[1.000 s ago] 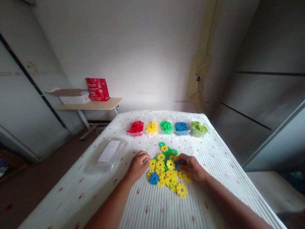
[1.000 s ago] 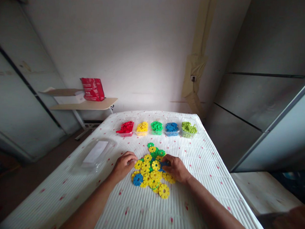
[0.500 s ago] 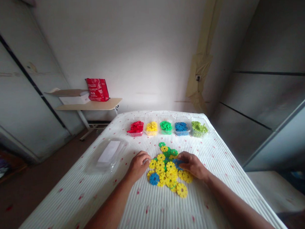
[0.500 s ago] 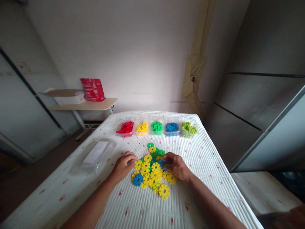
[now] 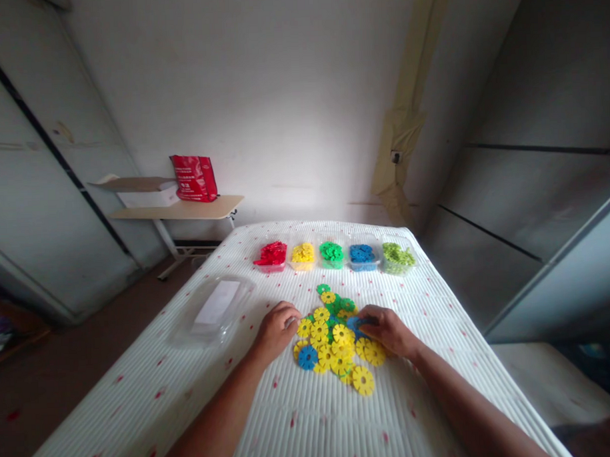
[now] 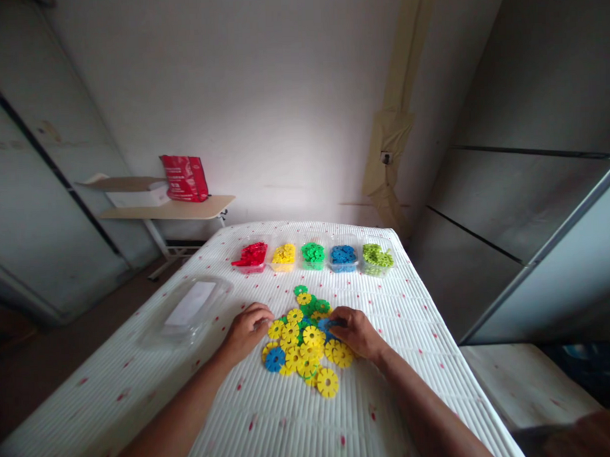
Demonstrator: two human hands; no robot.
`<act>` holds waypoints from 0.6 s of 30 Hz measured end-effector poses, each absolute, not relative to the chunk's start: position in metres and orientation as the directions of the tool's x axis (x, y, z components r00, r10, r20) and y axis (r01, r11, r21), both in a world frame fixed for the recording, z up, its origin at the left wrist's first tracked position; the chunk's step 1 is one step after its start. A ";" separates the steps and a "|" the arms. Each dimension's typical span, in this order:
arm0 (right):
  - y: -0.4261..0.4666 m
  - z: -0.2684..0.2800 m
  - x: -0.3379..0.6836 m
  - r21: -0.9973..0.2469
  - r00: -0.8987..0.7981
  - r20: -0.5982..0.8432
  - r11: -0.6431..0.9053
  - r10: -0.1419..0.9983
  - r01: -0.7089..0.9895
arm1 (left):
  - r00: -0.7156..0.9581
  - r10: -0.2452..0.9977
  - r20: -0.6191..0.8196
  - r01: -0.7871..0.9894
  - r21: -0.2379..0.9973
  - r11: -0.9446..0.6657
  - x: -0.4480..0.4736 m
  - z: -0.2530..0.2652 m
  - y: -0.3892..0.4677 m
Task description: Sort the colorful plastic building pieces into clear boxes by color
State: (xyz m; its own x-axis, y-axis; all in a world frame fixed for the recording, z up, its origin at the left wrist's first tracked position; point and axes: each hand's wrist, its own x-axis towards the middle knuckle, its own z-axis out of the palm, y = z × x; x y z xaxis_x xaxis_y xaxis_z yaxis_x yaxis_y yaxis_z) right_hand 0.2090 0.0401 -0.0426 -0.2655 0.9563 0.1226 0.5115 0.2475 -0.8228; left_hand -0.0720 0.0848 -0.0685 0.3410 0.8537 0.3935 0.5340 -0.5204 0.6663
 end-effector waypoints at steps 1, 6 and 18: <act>0.040 -0.043 0.209 -0.831 -0.263 0.120 0.242 0.957 0.502 | 0.342 0.853 0.395 0.534 0.665 -0.522 -0.072 -0.069 0.085; 0.050 -0.041 0.212 -0.891 -0.141 0.076 0.130 0.987 0.435 | 0.339 0.853 0.397 0.535 0.664 -0.522 -0.072 -0.070 0.085; 0.149 0.015 0.235 -0.952 0.411 0.161 0.032 0.897 0.304 | 0.299 0.866 0.401 0.505 0.704 -0.500 -0.072 -0.076 0.090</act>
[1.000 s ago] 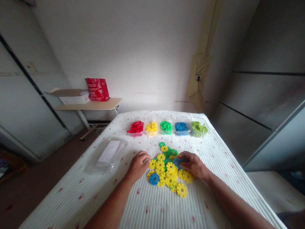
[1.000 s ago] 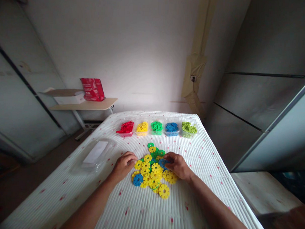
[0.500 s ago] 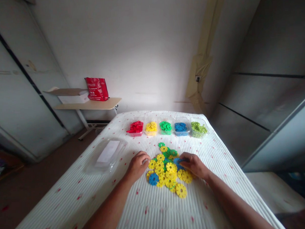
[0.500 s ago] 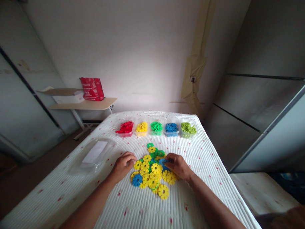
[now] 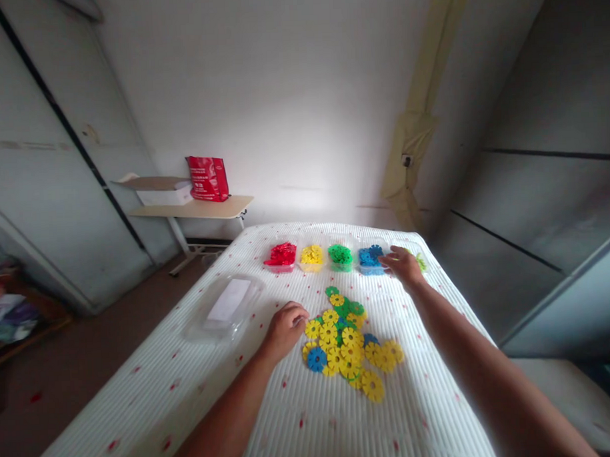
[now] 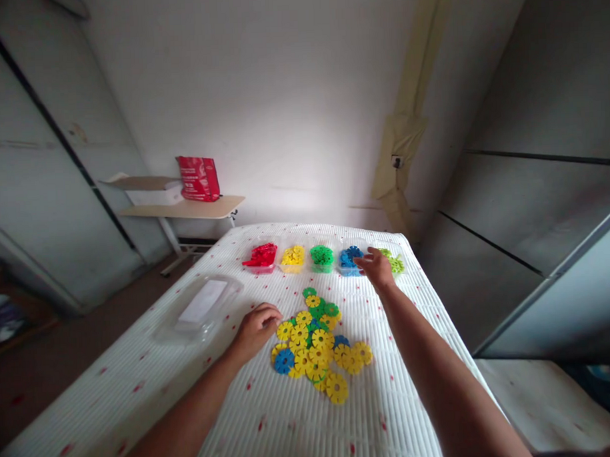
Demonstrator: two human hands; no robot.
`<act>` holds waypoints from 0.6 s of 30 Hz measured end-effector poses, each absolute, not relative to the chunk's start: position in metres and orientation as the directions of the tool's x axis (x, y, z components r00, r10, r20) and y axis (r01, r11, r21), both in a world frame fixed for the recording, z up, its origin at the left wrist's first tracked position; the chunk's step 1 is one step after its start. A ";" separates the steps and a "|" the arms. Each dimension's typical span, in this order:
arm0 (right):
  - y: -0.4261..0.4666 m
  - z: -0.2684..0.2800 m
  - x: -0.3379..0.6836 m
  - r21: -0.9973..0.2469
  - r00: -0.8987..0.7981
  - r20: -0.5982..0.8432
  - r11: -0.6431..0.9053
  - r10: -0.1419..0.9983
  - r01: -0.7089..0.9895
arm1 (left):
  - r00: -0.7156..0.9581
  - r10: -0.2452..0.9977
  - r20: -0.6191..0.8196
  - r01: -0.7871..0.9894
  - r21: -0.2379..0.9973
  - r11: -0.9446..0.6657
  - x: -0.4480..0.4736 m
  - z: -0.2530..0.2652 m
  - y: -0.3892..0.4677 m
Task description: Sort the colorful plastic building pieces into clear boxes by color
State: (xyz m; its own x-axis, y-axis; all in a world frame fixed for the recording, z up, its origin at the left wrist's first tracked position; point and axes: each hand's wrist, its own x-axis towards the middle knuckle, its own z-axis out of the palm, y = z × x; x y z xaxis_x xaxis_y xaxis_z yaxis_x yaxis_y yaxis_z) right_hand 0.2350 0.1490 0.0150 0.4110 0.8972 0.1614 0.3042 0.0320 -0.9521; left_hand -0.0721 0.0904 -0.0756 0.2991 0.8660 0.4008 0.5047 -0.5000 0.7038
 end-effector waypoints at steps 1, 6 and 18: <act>0.147 0.011 0.235 -0.936 0.430 0.195 0.035 0.881 0.351 | 0.296 0.865 0.405 0.503 0.704 -0.501 -0.072 -0.076 0.091; 0.107 -0.037 0.243 -0.689 0.264 0.472 0.166 0.841 0.706 | 0.308 0.867 0.391 0.495 0.712 -0.497 -0.073 -0.075 0.089; 0.077 -0.074 0.256 -0.503 0.143 0.419 0.099 0.897 0.858 | 0.432 0.854 0.290 0.571 0.645 -0.508 -0.072 -0.075 0.087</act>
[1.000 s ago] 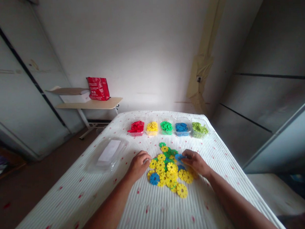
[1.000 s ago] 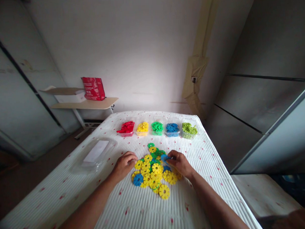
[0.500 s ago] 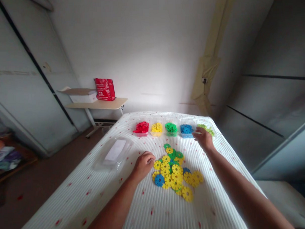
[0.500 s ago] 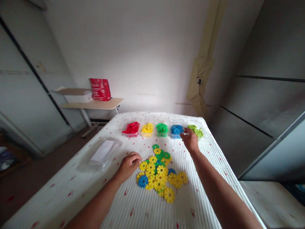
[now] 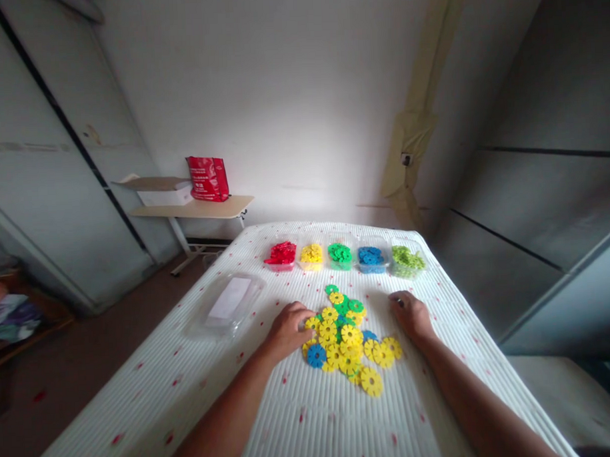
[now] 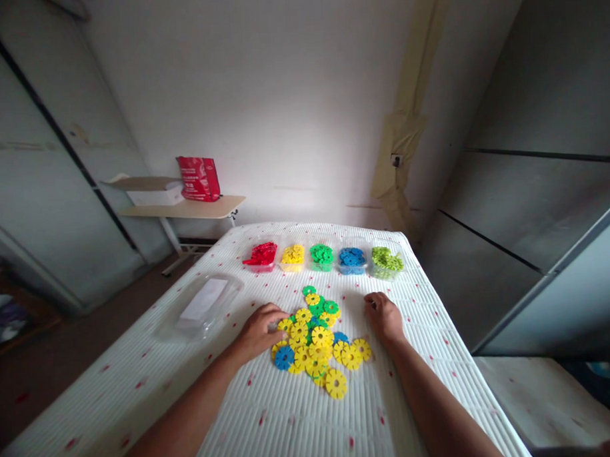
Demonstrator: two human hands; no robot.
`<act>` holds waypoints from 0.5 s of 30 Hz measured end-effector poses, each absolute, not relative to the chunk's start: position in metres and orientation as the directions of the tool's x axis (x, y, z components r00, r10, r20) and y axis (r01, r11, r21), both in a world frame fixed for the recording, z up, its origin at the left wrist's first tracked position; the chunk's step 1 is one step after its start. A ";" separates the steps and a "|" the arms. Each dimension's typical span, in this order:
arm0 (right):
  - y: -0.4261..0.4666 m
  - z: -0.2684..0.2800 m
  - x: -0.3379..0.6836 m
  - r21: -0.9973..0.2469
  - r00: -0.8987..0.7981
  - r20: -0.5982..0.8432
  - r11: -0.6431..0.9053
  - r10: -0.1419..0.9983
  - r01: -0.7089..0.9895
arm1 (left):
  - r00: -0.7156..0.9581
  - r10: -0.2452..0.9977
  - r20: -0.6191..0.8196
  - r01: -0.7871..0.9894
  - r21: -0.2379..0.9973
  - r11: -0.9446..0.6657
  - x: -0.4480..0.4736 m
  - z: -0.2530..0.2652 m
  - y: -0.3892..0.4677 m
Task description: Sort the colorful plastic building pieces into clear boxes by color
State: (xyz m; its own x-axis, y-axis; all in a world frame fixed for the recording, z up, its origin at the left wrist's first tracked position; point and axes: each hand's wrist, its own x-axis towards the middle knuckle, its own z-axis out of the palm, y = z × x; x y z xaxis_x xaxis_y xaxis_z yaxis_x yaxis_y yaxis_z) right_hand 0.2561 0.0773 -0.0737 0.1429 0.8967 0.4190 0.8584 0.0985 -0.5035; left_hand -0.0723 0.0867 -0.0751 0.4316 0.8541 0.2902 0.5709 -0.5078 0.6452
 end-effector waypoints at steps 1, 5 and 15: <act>0.077 -0.074 0.255 -0.491 0.134 0.422 0.101 0.897 0.865 | 0.433 0.854 0.287 0.570 0.647 -0.507 -0.072 -0.075 0.087; 0.076 -0.076 0.255 -0.459 0.101 0.430 0.120 0.897 0.880 | 0.397 0.878 0.265 0.568 0.681 -0.463 -0.071 -0.071 0.085; 0.076 -0.074 0.253 -0.437 0.104 0.402 0.091 0.909 0.895 | 0.290 0.954 0.071 0.119 0.987 -0.109 -0.074 -0.052 0.079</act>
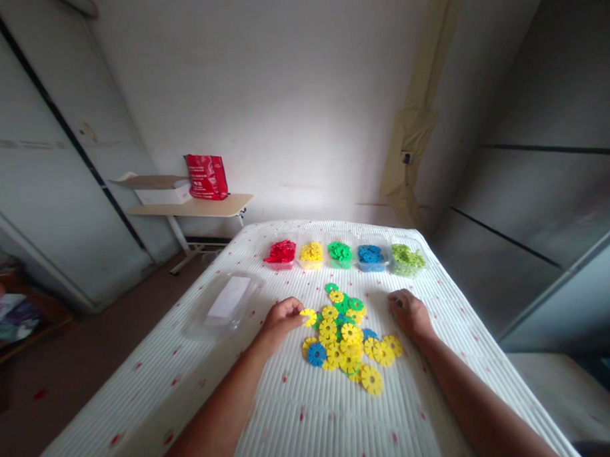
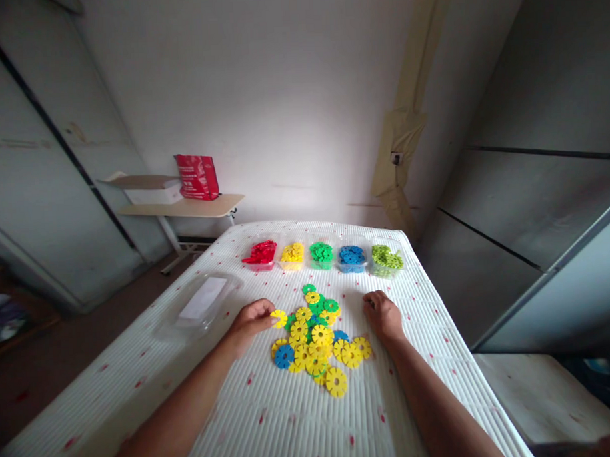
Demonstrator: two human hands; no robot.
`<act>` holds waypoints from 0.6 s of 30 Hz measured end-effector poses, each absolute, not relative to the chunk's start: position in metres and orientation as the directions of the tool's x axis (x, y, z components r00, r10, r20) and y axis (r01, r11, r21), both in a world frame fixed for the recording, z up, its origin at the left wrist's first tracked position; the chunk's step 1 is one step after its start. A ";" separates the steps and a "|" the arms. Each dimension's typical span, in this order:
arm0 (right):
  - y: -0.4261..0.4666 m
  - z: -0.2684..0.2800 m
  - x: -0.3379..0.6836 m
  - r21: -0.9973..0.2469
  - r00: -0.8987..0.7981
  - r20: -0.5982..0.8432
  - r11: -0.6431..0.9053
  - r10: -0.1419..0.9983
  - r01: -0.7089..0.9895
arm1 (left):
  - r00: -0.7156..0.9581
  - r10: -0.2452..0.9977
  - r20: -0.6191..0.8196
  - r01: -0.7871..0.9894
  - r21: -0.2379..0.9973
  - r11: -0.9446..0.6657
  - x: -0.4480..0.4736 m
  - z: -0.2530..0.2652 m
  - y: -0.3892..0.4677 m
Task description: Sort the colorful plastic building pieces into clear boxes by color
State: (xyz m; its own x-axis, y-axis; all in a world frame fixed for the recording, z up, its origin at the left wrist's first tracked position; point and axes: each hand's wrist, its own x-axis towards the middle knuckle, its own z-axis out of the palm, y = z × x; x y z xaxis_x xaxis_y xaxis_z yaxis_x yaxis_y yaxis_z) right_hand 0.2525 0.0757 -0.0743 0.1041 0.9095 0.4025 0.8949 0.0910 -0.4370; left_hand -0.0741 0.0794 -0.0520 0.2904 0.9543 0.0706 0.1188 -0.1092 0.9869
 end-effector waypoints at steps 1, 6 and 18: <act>0.076 -0.074 0.252 -0.437 0.105 0.400 0.089 0.911 0.895 | 0.296 0.953 0.057 0.072 0.994 -0.082 -0.073 -0.051 0.079; 0.075 -0.073 0.251 -0.440 0.090 0.398 0.104 0.913 0.892 | 0.359 0.933 0.023 0.053 0.998 -0.045 -0.055 -0.060 0.075; 0.074 -0.072 0.250 -0.438 0.097 0.398 0.096 0.912 0.894 | 0.341 0.922 0.182 0.547 0.759 -0.352 -0.040 -0.065 0.065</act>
